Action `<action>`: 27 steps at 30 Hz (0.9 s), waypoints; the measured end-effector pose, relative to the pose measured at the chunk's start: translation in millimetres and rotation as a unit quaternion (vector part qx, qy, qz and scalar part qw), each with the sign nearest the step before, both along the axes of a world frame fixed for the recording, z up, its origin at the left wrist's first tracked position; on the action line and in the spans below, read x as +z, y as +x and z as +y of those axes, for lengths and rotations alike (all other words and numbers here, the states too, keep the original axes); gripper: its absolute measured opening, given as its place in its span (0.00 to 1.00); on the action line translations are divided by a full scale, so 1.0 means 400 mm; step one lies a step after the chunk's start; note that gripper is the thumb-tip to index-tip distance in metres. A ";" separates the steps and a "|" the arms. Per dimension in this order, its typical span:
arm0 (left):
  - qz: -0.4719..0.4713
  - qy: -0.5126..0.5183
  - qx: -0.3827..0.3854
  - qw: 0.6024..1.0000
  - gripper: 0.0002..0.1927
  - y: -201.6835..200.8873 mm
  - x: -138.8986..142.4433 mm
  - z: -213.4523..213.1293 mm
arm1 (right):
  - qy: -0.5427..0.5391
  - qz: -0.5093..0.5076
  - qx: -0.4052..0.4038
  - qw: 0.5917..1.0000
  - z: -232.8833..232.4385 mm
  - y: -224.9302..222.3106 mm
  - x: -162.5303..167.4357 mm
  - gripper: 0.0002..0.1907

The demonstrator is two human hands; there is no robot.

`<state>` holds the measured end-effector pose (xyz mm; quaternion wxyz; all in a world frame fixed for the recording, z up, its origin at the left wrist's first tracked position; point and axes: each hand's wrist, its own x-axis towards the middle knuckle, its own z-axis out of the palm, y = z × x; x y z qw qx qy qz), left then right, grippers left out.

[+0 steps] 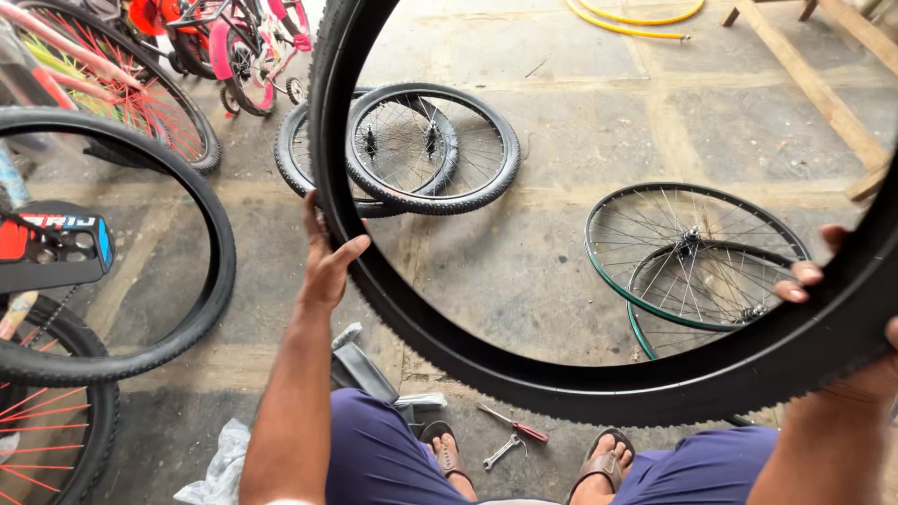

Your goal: The person sits on the workshop floor and replaces the inner tube of a bicycle wheel. They pry the tire off the rim with a tire lever, pull out the old inner tube, insert a new inner tube into the tire, and work the tire bead back onto the rim around the wheel.

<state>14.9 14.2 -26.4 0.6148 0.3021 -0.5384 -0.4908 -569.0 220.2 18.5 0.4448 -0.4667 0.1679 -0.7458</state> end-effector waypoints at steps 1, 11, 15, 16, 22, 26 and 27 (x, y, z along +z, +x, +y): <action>-0.015 0.003 -0.006 1.000 0.59 -0.010 -0.005 -0.019 | -0.001 0.014 -0.016 1.000 0.012 -0.008 -0.004 0.40; 0.026 0.111 -0.165 0.980 0.44 -0.359 -0.011 0.048 | 0.198 0.412 -0.117 0.882 -0.037 0.432 -0.105 0.60; 0.054 0.187 -0.135 0.971 0.33 -0.438 0.084 0.155 | 0.110 0.442 -0.179 0.872 -0.062 0.616 -0.133 0.58; 0.068 0.199 -0.102 0.972 0.31 -0.427 0.113 0.170 | 0.076 0.457 -0.154 0.873 -0.074 0.620 -0.131 0.57; 0.106 0.229 -0.070 0.965 0.24 -0.363 0.188 0.161 | 0.237 0.589 -0.036 0.771 -0.325 0.444 -0.251 0.45; 0.075 0.213 -0.036 0.973 0.25 -0.348 0.151 0.135 | 0.220 0.842 -0.031 0.491 -0.451 0.190 -0.458 0.31; 0.079 0.214 -0.040 0.973 0.25 -0.340 0.140 0.127 | 0.297 0.855 0.011 0.425 -0.468 0.130 -0.504 0.31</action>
